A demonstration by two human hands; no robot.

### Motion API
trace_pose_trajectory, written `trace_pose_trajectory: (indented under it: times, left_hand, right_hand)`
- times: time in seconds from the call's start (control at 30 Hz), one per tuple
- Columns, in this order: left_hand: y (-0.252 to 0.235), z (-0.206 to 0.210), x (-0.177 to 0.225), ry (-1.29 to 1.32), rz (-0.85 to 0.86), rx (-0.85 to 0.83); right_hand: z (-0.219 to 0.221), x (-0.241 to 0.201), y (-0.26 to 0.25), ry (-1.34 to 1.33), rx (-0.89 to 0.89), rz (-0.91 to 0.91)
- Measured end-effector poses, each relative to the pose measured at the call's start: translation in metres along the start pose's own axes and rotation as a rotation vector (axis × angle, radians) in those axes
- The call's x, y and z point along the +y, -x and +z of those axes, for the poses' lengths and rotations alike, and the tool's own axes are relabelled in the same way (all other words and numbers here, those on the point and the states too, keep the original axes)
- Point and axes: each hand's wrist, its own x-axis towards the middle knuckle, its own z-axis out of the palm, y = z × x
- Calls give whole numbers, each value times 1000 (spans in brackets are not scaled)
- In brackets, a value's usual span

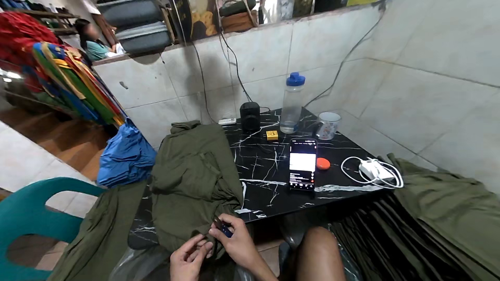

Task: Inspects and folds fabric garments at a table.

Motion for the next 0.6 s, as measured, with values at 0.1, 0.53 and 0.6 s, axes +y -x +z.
trace_pose_trajectory:
  times: [0.1,0.53,0.6]
  left_hand:
    - [-3,-6,-8,-103,188,-19]
    - [-12,-3,-15,-402,591,-77]
    - [-11,-1,-14,-283,526,-48]
  right_hand:
    - [1,0,0,-2,0,-6]
    - [-2,5,-1,75,-104,10]
    - [-3,2,0,73,-72,-1]
